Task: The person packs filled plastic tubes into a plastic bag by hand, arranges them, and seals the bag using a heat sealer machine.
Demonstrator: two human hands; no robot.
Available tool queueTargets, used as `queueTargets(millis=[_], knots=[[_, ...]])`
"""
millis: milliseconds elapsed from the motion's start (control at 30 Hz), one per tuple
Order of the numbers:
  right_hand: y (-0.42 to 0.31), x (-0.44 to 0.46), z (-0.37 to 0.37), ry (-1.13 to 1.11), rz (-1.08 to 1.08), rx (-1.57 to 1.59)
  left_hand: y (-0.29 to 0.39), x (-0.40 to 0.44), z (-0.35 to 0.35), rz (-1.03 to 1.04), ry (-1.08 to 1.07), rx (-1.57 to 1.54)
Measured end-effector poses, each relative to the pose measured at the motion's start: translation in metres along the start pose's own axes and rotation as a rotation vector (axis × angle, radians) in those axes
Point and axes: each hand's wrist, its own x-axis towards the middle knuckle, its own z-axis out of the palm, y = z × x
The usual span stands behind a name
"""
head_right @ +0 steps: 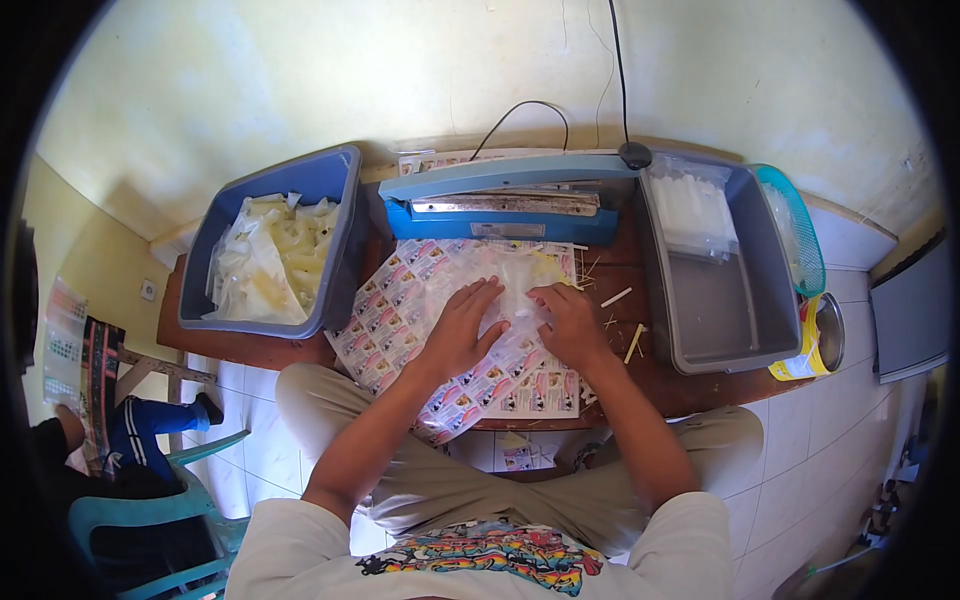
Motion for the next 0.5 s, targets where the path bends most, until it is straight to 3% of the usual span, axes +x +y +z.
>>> queueTargets(millis=[300, 500], knots=[[-0.037, -0.006, -0.034, 0.009, -0.112, -0.028, 0.006, 0.002, -0.013, -0.025, 0.068, 0.004], [-0.060, 0.002, -0.041, 0.050, -0.215, 0.031, 0.026, 0.011, -0.049, -0.015, 0.285, -0.041]])
